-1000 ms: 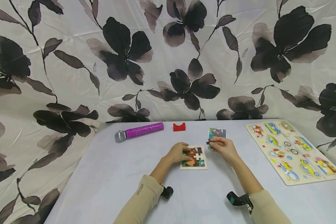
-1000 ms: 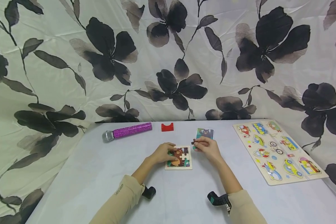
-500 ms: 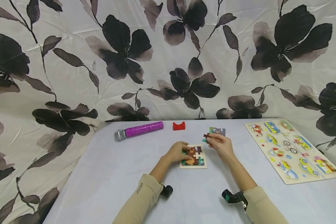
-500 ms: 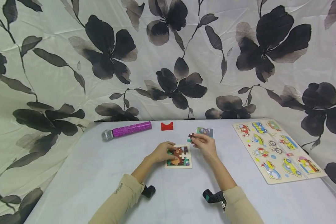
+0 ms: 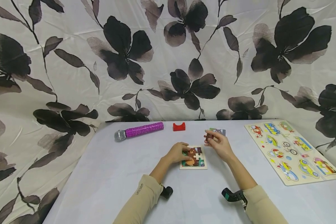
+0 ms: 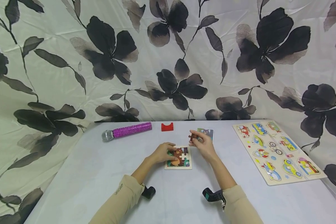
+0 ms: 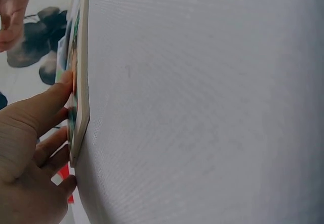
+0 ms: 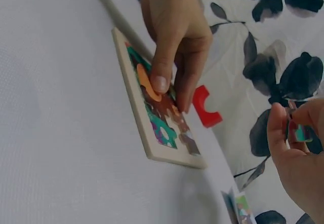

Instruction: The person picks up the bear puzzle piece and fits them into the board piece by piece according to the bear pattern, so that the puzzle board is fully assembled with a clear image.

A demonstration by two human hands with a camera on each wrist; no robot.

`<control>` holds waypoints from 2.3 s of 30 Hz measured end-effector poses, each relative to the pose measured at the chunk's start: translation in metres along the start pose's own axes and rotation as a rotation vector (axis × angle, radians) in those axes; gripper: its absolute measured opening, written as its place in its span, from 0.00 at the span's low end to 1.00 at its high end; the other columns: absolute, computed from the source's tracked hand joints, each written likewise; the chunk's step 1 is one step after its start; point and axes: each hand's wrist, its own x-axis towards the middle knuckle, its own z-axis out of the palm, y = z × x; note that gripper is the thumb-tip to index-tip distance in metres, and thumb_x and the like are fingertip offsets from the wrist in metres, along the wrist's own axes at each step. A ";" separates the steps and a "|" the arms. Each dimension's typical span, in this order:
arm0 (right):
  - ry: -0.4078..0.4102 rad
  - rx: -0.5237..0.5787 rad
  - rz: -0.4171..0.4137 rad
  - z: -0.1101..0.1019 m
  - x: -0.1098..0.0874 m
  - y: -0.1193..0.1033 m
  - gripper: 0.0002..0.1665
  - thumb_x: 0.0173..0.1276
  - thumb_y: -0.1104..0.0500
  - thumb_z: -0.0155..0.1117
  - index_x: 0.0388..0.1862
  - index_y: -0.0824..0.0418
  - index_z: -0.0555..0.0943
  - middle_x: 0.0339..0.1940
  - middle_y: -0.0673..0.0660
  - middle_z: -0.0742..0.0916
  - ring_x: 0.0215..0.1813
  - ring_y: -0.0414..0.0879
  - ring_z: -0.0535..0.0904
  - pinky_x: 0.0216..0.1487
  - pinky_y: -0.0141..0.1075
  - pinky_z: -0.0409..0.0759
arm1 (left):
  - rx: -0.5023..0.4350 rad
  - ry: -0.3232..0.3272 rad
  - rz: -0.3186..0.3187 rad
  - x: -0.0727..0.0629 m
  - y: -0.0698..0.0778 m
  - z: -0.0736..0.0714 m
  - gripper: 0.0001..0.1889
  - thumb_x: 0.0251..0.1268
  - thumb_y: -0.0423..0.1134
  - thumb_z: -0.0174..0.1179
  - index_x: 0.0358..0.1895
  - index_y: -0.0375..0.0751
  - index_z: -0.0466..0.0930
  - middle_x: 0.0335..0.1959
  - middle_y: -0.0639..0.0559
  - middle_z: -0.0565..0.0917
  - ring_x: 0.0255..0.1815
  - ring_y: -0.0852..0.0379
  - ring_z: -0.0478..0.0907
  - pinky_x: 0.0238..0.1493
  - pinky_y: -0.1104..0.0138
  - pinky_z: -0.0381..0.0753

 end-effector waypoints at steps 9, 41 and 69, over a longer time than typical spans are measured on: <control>0.080 -0.139 0.050 0.004 0.000 0.001 0.22 0.63 0.68 0.61 0.54 0.78 0.70 0.39 0.55 0.83 0.35 0.34 0.78 0.38 0.27 0.78 | -0.022 0.005 0.005 0.000 -0.001 0.000 0.24 0.52 0.44 0.70 0.51 0.34 0.81 0.60 0.42 0.75 0.64 0.44 0.67 0.67 0.55 0.62; 0.054 0.147 0.111 0.005 0.000 0.004 0.27 0.65 0.75 0.53 0.64 0.77 0.63 0.39 0.55 0.76 0.36 0.37 0.80 0.43 0.30 0.81 | -0.020 0.005 0.015 0.000 -0.001 -0.001 0.24 0.53 0.44 0.70 0.51 0.34 0.81 0.61 0.42 0.75 0.64 0.43 0.67 0.67 0.55 0.62; -0.140 -0.786 0.198 0.021 0.001 0.023 0.08 0.53 0.64 0.71 0.32 0.67 0.86 0.33 0.60 0.86 0.31 0.45 0.76 0.31 0.35 0.74 | 0.305 -0.018 0.065 -0.002 0.015 -0.001 0.15 0.56 0.45 0.67 0.47 0.49 0.85 0.60 0.44 0.75 0.63 0.47 0.69 0.61 0.53 0.69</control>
